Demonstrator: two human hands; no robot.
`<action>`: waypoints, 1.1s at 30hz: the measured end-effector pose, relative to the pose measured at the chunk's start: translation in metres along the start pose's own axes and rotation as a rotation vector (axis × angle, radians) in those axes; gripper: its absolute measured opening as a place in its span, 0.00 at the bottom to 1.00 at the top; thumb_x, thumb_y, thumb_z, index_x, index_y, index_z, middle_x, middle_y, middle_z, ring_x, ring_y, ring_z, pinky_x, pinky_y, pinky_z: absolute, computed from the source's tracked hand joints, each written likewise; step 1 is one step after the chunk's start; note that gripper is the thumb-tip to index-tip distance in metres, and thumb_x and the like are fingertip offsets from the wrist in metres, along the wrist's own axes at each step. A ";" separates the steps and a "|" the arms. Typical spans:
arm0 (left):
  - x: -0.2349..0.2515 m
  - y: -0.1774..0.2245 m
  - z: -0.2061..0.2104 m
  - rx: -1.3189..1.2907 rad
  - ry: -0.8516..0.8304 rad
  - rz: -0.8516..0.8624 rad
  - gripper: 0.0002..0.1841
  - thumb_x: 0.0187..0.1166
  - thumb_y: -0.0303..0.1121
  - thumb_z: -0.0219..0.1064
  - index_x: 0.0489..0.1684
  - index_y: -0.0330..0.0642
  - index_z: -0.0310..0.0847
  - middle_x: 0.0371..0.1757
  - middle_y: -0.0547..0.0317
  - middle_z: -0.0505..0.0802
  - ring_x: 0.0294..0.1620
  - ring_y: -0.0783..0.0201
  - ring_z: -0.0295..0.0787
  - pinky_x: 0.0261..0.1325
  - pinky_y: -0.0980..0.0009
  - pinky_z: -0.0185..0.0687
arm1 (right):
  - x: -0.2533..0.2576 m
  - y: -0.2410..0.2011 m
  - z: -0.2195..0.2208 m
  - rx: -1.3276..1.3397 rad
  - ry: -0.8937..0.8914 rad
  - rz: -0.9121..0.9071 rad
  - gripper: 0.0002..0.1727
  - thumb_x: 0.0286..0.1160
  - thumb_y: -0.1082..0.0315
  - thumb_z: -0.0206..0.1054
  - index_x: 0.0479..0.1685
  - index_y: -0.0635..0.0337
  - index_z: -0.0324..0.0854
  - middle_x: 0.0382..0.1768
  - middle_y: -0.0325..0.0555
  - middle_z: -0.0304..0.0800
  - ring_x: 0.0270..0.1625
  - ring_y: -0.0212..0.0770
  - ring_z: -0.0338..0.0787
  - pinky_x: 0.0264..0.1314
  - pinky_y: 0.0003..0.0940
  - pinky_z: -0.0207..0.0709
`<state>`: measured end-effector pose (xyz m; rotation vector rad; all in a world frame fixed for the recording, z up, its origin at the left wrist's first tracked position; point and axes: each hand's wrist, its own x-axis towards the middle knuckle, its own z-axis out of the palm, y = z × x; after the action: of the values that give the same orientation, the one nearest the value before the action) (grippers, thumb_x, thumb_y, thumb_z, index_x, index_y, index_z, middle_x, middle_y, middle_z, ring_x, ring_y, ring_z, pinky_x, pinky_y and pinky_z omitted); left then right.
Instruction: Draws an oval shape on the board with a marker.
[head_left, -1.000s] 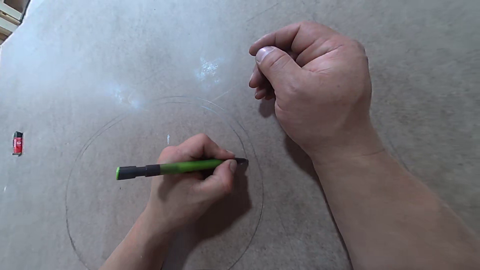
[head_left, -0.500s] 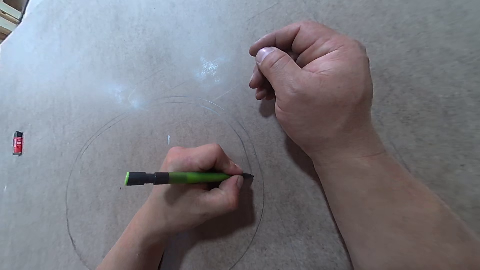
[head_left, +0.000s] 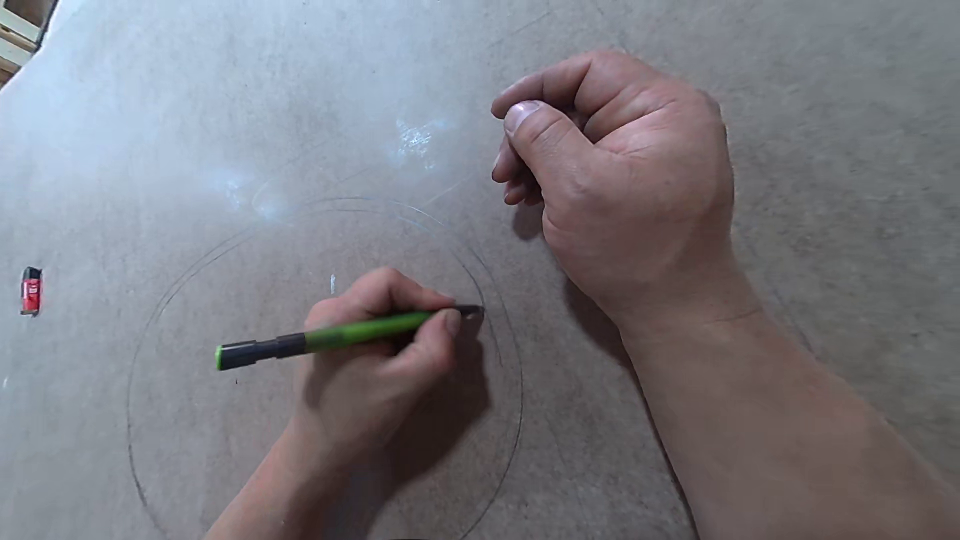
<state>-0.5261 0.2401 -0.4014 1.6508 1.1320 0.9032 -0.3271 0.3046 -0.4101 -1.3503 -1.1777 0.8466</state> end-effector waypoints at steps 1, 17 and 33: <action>0.000 0.001 0.002 -0.002 0.050 -0.023 0.03 0.76 0.28 0.73 0.40 0.41 0.87 0.27 0.57 0.92 0.19 0.65 0.87 0.20 0.72 0.88 | 0.000 0.000 0.000 -0.003 0.001 0.001 0.07 0.84 0.66 0.62 0.46 0.49 0.88 0.27 0.28 0.90 0.27 0.25 0.90 0.27 0.22 0.86; 0.003 0.000 -0.005 -0.012 -0.089 0.018 0.02 0.75 0.26 0.73 0.38 0.40 0.88 0.30 0.57 0.92 0.22 0.66 0.88 0.21 0.72 0.88 | 0.000 -0.001 0.000 -0.014 -0.002 0.004 0.08 0.84 0.65 0.62 0.45 0.48 0.88 0.26 0.27 0.90 0.27 0.25 0.90 0.26 0.22 0.85; 0.010 -0.004 -0.019 -0.081 -0.514 0.135 0.05 0.76 0.29 0.72 0.33 0.36 0.88 0.32 0.61 0.93 0.32 0.74 0.88 0.34 0.79 0.86 | 0.000 0.001 0.000 0.003 -0.004 -0.007 0.07 0.84 0.66 0.62 0.45 0.49 0.88 0.27 0.28 0.90 0.28 0.26 0.90 0.28 0.22 0.86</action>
<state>-0.5419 0.2555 -0.3985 1.7707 0.6312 0.5476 -0.3272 0.3051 -0.4110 -1.3420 -1.1839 0.8460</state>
